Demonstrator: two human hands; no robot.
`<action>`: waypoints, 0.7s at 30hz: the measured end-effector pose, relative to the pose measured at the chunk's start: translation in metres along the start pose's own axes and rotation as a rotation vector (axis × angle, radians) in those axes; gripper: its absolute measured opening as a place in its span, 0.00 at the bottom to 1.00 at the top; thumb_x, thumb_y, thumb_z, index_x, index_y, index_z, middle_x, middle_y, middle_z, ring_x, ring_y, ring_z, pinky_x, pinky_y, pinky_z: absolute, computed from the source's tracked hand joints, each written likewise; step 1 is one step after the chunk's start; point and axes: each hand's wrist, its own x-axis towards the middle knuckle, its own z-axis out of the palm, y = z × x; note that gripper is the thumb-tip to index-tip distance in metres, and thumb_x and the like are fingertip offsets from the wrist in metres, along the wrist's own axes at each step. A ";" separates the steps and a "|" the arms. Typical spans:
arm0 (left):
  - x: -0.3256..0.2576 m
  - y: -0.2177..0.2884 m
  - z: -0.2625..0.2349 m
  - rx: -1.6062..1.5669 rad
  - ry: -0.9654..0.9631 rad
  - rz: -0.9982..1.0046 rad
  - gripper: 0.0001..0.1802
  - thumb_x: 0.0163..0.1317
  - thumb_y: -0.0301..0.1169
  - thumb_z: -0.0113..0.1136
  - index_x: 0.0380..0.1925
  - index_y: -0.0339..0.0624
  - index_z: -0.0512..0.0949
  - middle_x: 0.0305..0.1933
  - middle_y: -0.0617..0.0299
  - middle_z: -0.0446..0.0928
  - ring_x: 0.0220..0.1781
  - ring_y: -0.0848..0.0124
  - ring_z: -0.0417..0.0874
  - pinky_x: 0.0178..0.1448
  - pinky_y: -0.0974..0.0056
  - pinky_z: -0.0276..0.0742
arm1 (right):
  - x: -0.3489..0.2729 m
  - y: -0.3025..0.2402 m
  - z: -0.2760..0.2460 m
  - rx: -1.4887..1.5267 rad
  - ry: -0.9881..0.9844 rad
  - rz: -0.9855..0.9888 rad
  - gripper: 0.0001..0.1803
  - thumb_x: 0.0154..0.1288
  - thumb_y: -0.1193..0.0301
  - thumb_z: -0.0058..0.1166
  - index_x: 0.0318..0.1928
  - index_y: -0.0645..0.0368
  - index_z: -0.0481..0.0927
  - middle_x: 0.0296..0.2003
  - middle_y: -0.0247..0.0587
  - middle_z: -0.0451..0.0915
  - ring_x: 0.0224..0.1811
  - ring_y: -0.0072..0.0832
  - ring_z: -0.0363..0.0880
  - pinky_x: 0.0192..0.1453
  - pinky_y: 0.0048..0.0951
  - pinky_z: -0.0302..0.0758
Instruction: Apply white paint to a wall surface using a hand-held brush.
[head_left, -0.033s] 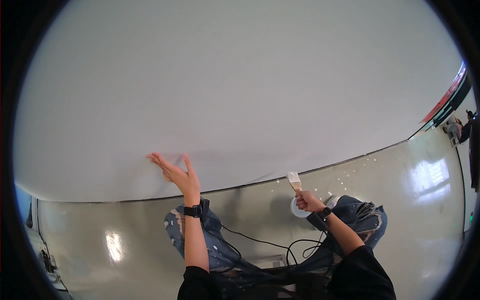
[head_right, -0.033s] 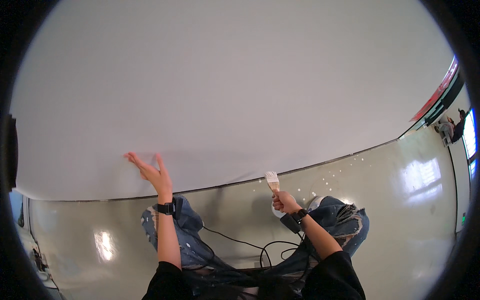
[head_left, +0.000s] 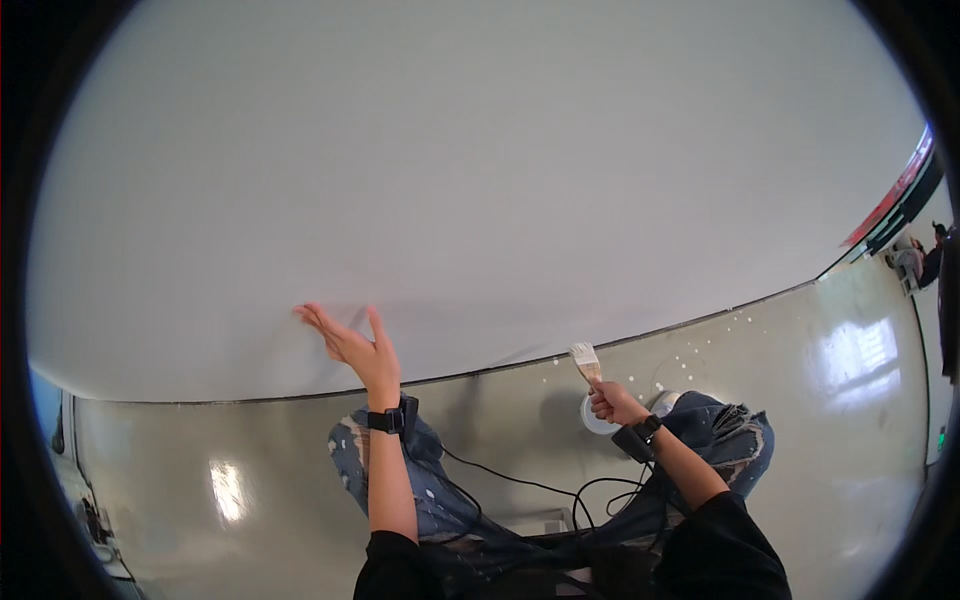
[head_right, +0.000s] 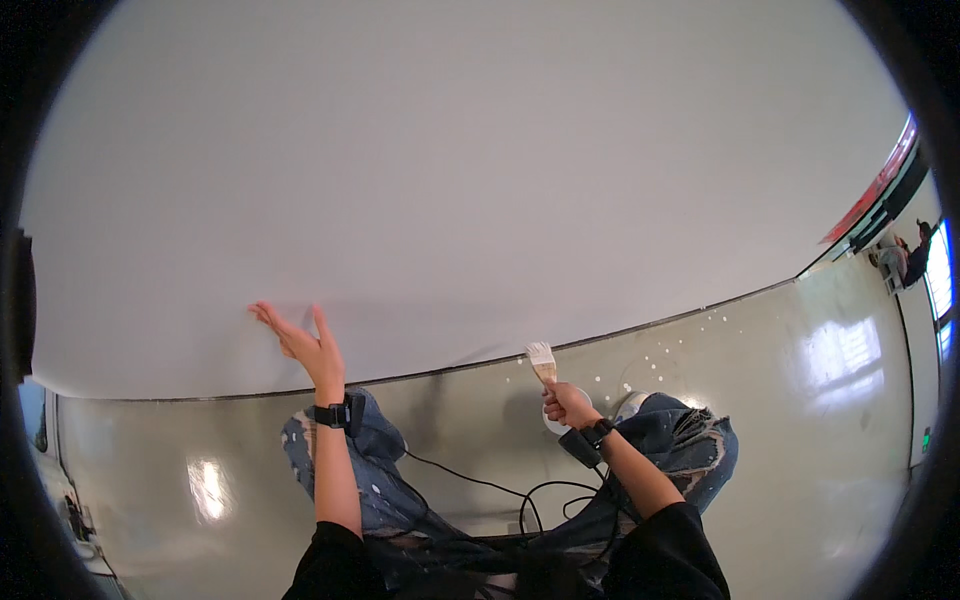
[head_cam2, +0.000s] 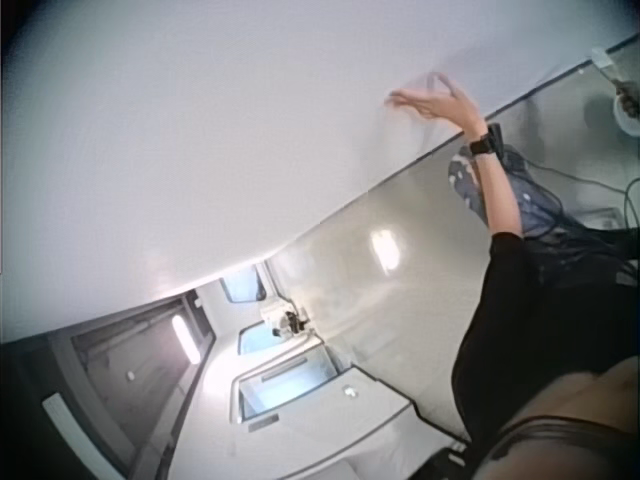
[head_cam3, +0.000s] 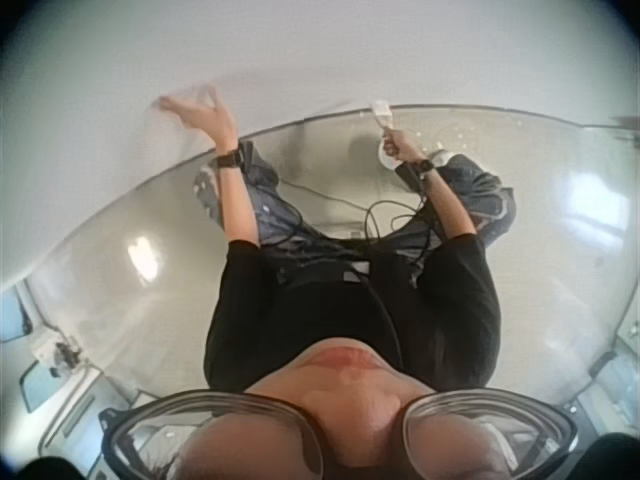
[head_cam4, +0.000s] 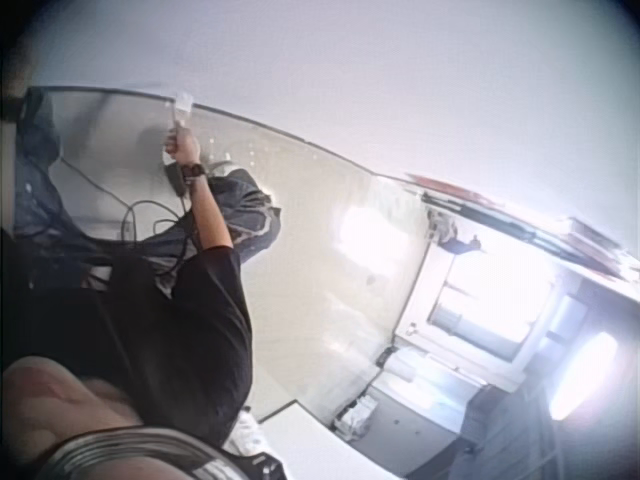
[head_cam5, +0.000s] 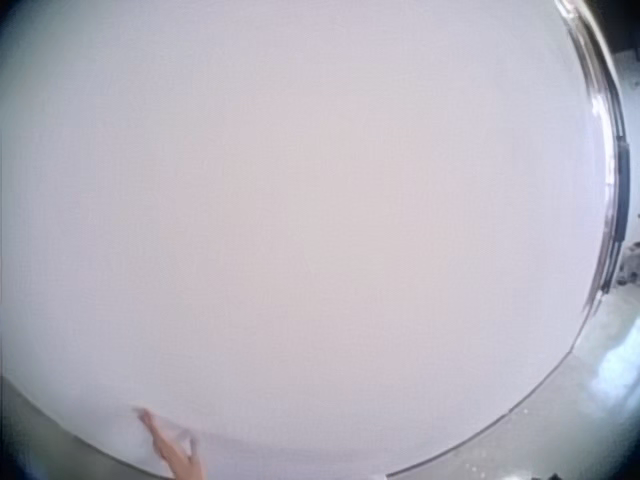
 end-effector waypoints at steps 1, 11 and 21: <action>0.000 -0.001 -0.002 0.008 0.004 -0.007 0.47 0.68 0.45 0.52 0.74 0.40 0.36 0.79 0.46 0.30 0.80 0.49 0.30 0.74 0.40 0.34 | -0.005 0.002 0.011 -0.091 0.029 -0.081 0.19 0.74 0.53 0.43 0.32 0.54 0.64 0.16 0.23 0.53 0.13 0.13 0.47 0.13 0.19 0.43; 0.006 0.004 -0.008 -0.016 0.034 0.052 0.47 0.68 0.46 0.52 0.74 0.40 0.37 0.79 0.47 0.30 0.80 0.49 0.30 0.73 0.38 0.34 | -0.131 -0.038 0.114 -0.077 0.021 -0.863 0.18 0.74 0.55 0.44 0.32 0.54 0.68 0.16 0.22 0.59 0.13 0.11 0.52 0.15 0.18 0.46; 0.004 0.023 -0.016 -0.031 0.059 0.038 0.47 0.68 0.46 0.52 0.74 0.39 0.37 0.79 0.47 0.29 0.80 0.49 0.29 0.73 0.39 0.33 | -0.113 -0.078 0.089 -0.046 -0.070 -0.898 0.20 0.75 0.51 0.43 0.35 0.55 0.69 0.19 0.21 0.56 0.16 0.10 0.50 0.19 0.15 0.49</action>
